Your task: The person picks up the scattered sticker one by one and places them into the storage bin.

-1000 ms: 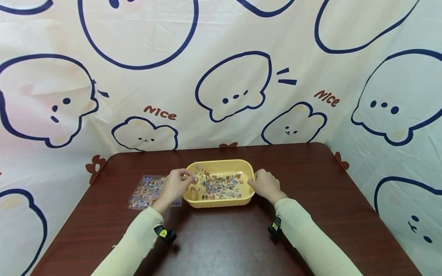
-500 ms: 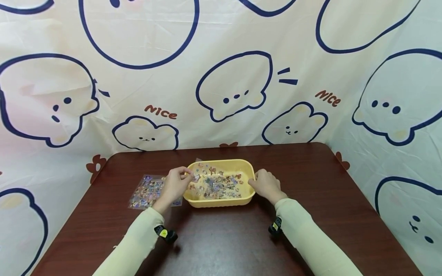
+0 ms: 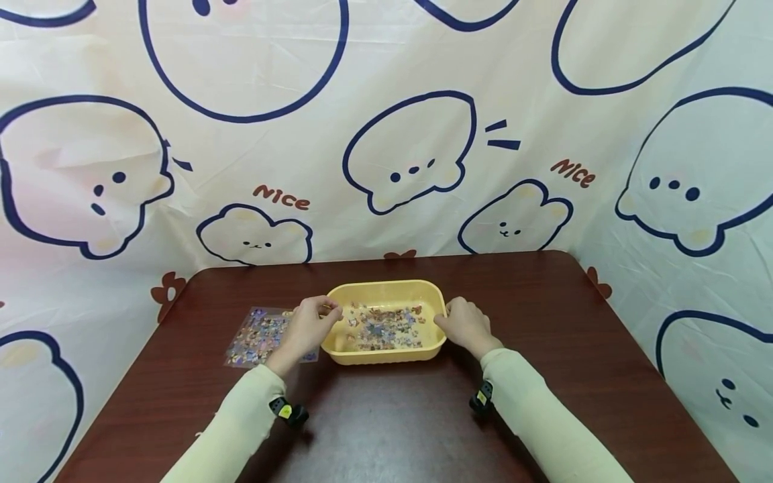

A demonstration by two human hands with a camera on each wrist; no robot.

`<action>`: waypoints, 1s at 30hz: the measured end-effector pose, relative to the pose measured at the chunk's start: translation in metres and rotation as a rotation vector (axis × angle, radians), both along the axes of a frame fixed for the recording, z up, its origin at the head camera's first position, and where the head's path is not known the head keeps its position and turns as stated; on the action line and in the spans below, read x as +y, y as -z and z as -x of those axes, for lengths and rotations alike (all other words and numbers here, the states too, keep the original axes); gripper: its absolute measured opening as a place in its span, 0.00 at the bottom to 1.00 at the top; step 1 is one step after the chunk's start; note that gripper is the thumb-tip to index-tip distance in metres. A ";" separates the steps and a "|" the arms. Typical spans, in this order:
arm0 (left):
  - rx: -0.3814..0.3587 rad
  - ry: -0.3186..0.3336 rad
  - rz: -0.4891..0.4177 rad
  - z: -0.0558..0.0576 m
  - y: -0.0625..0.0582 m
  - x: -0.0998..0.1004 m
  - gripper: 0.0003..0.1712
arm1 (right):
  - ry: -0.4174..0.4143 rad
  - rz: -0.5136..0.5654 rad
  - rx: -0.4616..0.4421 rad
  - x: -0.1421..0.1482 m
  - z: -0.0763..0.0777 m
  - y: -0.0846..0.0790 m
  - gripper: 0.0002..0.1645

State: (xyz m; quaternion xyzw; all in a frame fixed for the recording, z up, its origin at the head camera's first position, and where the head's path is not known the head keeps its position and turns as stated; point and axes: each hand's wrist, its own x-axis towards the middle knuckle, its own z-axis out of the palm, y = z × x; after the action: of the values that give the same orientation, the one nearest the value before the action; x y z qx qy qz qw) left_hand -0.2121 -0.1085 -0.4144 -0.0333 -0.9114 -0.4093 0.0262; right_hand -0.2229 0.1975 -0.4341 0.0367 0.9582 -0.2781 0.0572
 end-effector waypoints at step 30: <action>0.021 -0.016 0.004 -0.006 -0.013 -0.031 0.11 | 0.004 0.003 -0.011 0.000 0.000 -0.001 0.20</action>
State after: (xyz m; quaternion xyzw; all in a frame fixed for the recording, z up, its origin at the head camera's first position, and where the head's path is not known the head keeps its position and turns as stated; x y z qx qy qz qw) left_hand -0.2060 -0.1391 -0.4016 -0.0302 -0.9122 -0.4069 0.0388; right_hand -0.2226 0.1979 -0.4329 0.0401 0.9573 -0.2795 0.0621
